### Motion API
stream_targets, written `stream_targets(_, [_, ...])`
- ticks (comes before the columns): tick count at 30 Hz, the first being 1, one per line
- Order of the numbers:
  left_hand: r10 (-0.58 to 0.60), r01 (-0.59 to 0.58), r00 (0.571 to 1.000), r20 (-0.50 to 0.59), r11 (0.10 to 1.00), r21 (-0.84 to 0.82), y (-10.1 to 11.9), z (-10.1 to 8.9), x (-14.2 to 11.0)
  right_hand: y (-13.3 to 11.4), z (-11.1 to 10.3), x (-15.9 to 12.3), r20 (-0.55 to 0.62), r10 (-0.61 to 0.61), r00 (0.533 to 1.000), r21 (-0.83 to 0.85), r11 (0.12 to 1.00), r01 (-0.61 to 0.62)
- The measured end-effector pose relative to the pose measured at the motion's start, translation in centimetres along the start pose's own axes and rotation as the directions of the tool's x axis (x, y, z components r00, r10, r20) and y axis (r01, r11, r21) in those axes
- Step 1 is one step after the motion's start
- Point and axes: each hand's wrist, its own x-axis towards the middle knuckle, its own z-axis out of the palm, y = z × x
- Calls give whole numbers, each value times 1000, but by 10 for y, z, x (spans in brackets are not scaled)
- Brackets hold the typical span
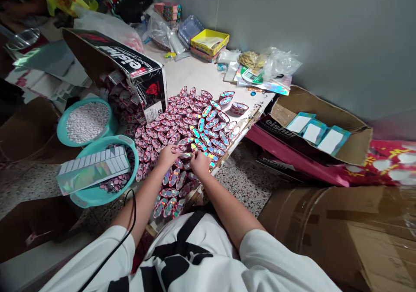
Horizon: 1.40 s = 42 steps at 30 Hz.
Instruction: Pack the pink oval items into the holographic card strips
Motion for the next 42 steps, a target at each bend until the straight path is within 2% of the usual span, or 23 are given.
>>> stream_targets(5, [-28,28,1000,-8,999,-40,2,4,2,1,6,0,-31,-56,998,-110,993,52])
stream_targets(10, [-40,39,999,-37,999,-31,4,7,4,3,8,-1,-89,-218,972,-261,947,189])
stream_targets(13, [-46,47,998,-33,999,12,8,7,5,5,8,0,-86,-264,961,-335,916,222])
stream_targets(19, [-52,55,998,-37,996,76,11,6,0,6,7,1,-72,-319,945,-383,884,270])
stream_targets(25, [-15,21,998,-57,995,93,4,15,2,11,11,5,-63,-407,911,-423,838,346])
stream_targets(29, [1,6,997,-76,996,86,-2,19,4,16,16,9,-80,-413,907,-453,826,336])
stream_targets(35, [-48,54,996,-70,994,91,0,19,3,17,19,10,-108,-443,890,-436,826,358])
stream_targets(39, [-28,37,997,-72,992,122,5,18,5,14,16,7,-180,-332,926,-302,915,269])
stream_targets(42, [32,-5,990,-137,982,190,5,14,10,13,12,7,-200,-220,955,-153,969,192])
